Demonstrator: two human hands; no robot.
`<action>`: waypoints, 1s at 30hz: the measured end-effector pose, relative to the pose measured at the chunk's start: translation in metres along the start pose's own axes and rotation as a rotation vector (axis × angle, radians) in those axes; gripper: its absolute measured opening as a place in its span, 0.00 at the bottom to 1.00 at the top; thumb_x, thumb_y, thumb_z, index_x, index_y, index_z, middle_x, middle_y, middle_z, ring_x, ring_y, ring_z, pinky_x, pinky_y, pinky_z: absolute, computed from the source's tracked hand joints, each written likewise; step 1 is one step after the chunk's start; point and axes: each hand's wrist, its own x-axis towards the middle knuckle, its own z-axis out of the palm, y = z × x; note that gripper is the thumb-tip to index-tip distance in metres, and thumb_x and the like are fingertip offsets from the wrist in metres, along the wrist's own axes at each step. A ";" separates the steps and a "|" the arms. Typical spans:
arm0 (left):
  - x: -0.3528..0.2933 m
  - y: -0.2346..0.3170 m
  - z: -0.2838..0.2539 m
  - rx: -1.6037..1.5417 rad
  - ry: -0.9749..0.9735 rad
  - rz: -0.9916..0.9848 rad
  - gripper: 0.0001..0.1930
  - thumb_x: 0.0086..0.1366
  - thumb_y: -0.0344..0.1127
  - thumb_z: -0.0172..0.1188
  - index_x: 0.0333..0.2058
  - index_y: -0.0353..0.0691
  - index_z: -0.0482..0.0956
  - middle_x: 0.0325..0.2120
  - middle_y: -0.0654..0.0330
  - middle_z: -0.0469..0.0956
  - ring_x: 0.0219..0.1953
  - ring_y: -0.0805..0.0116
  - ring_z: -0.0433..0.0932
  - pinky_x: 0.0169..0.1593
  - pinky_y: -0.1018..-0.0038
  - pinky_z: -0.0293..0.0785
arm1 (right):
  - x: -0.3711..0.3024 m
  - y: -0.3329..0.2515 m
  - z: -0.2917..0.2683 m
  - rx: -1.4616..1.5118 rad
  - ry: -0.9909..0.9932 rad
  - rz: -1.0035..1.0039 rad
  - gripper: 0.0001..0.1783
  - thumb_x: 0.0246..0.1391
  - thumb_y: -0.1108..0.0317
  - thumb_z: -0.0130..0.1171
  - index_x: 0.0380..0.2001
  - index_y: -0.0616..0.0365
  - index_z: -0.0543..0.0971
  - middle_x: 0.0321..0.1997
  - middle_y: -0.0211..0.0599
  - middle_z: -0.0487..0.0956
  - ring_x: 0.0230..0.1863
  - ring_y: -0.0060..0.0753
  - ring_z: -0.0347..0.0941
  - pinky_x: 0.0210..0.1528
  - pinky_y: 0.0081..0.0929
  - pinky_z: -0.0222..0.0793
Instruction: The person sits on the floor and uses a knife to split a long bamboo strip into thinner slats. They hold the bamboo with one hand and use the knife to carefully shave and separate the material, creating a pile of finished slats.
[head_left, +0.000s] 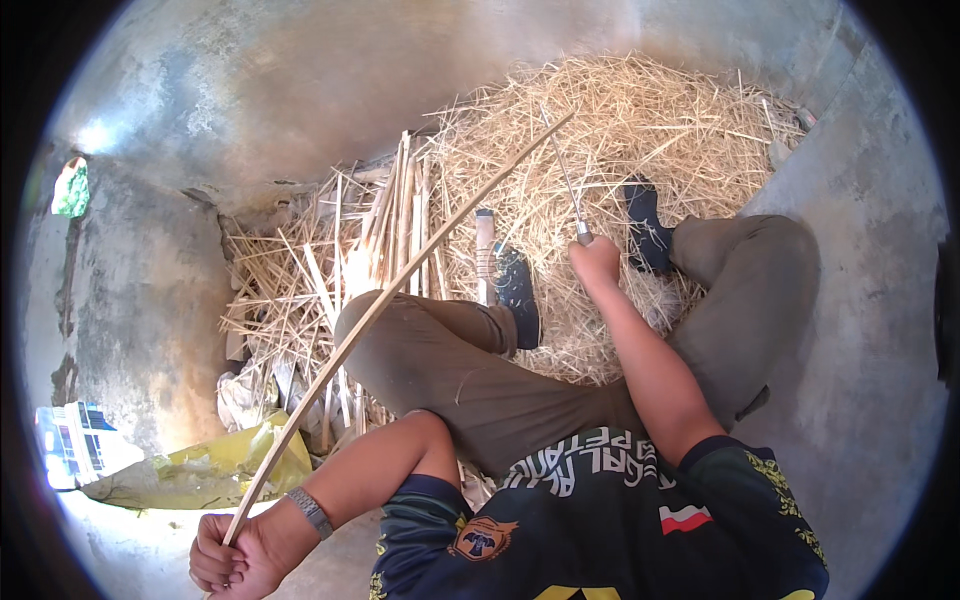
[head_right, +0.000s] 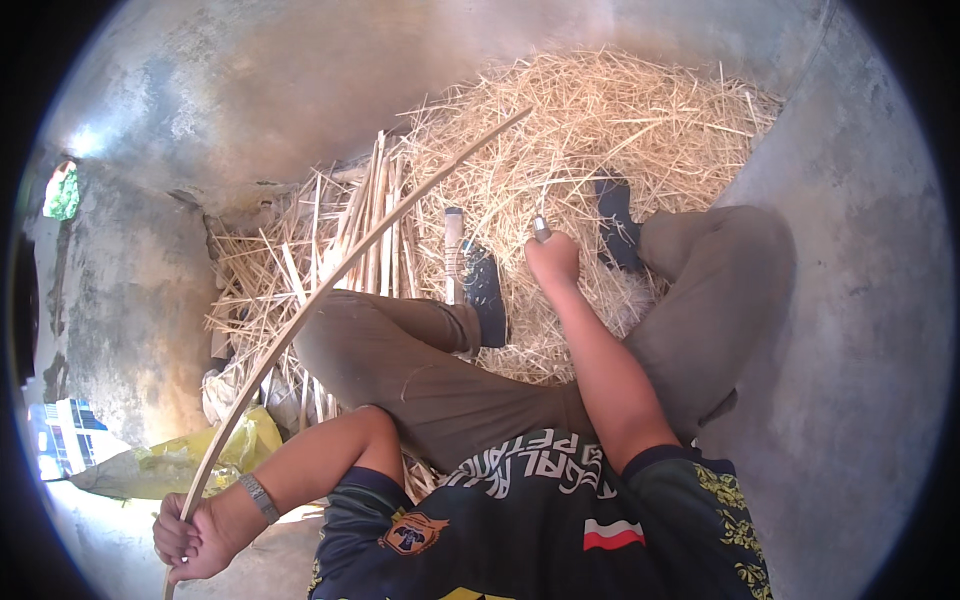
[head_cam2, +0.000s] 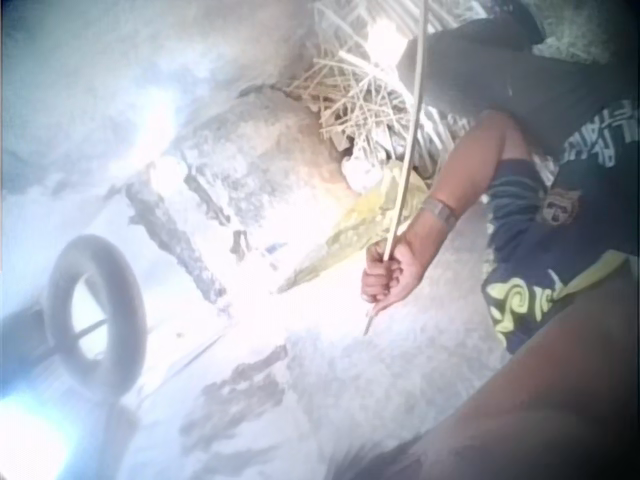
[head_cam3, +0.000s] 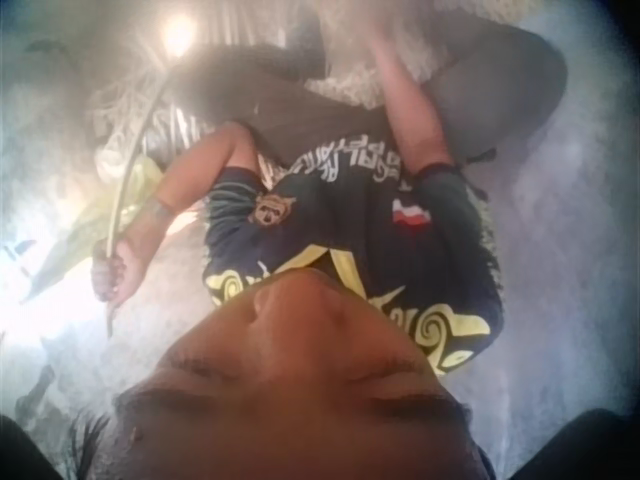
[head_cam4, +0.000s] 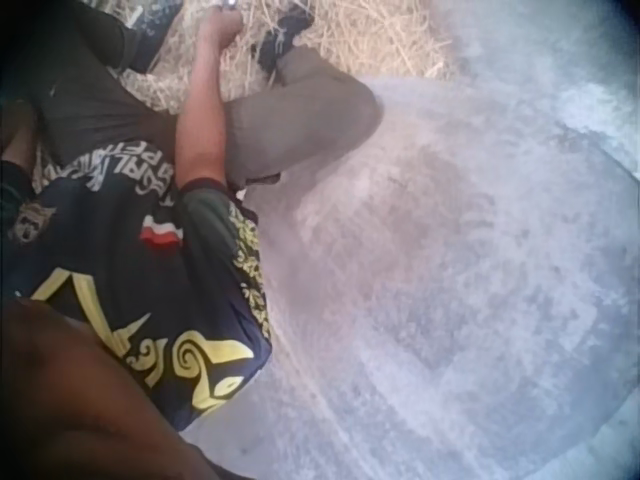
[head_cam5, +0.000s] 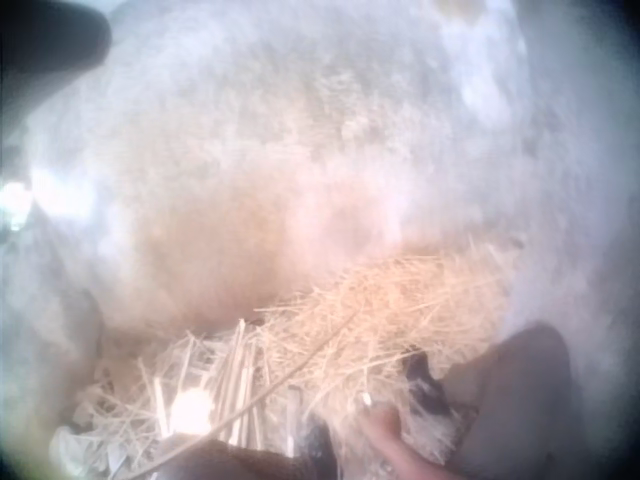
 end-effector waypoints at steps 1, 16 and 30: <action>0.000 0.001 0.002 0.011 -0.013 -0.002 0.27 0.74 0.61 0.46 0.21 0.48 0.67 0.09 0.75 0.54 0.10 0.83 0.51 0.13 0.85 0.49 | -0.001 0.000 0.004 -0.022 -0.035 0.000 0.15 0.49 0.62 0.61 0.28 0.67 0.81 0.29 0.54 0.82 0.33 0.53 0.81 0.40 0.46 0.73; -0.030 -0.172 0.083 0.202 -0.238 -0.349 0.32 0.78 0.60 0.35 0.21 0.44 0.70 0.09 0.68 0.59 0.08 0.79 0.54 0.07 0.80 0.52 | -0.002 0.010 0.021 0.321 -0.189 0.106 0.11 0.53 0.66 0.61 0.25 0.59 0.72 0.16 0.31 0.70 0.12 0.26 0.65 0.13 0.30 0.60; -0.044 -0.136 0.103 0.084 -0.337 -0.359 0.27 0.75 0.61 0.43 0.26 0.44 0.68 0.11 0.69 0.59 0.12 0.77 0.55 0.16 0.77 0.57 | -0.045 -0.071 -0.032 0.406 -0.317 -0.238 0.15 0.57 0.60 0.65 0.25 0.56 0.74 0.13 0.21 0.67 0.09 0.16 0.60 0.11 0.23 0.56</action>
